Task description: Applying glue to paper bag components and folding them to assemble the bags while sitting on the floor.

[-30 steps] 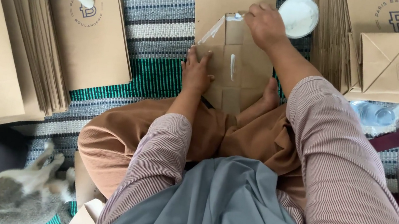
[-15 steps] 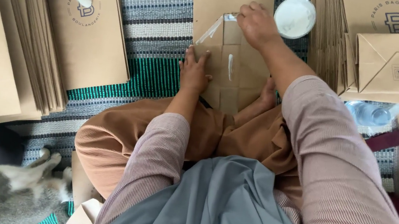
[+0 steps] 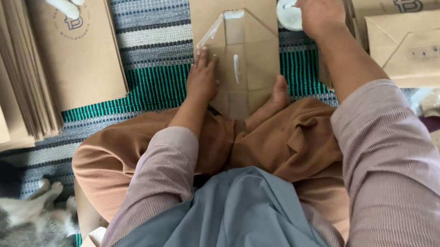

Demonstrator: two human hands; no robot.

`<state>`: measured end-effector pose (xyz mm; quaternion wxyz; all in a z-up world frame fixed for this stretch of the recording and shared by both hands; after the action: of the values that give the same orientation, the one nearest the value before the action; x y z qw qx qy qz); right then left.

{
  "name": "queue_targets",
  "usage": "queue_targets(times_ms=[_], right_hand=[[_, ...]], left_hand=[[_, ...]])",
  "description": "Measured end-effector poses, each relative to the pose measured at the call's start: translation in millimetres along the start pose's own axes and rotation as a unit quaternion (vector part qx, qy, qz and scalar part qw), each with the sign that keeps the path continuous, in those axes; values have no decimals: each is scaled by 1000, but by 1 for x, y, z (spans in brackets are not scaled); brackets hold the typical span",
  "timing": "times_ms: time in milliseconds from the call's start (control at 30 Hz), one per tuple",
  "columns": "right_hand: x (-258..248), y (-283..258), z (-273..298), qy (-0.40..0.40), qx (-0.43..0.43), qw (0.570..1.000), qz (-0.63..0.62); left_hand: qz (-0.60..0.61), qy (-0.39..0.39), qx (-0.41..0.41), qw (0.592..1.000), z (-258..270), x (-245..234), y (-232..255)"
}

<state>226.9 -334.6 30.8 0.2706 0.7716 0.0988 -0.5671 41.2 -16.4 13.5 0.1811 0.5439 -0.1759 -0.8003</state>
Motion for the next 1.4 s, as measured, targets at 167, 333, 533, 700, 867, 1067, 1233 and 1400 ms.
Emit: queue_targets(times_ms=[167, 333, 533, 700, 867, 1067, 1233, 1400], right_hand=[[-3, -13, -2, -113, -9, 993, 20], [6, -10, -6, -213, 18, 977, 6], [-34, -14, -8, -12, 76, 994, -82], [-40, -70, -3, -110, -122, 983, -84], [-9, -81, -1, -54, -130, 988, -64], [20, -100, -34, 78, -106, 988, -87], [3, -111, -50, 78, -97, 987, -99], [5, -108, -47, 148, -124, 980, -44]], left_hand=[[-11, -37, -36, 999, 7, -4, 8], [-8, -30, -26, 999, 5, 0, 3], [3, -38, -34, 999, 4, -3, 6], [12, -34, -39, 999, 5, -7, 8], [5, -44, -41, 998, 4, -4, 7], [-3, -51, -50, 997, 2, -4, 8], [-2, -42, -34, 999, -2, 4, 0], [3, -33, -29, 999, -5, 8, -3]])
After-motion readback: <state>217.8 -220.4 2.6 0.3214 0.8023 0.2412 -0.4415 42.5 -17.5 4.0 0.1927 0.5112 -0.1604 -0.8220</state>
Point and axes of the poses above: each hand's wrist, its own z-axis away from the middle knuckle, its own x-axis out of the palm, y = z × x, the point moved 4 cm from there along -z, towards the middle knuckle, and after that the axes turned 11 degrees about z, right-handed, at the moved point
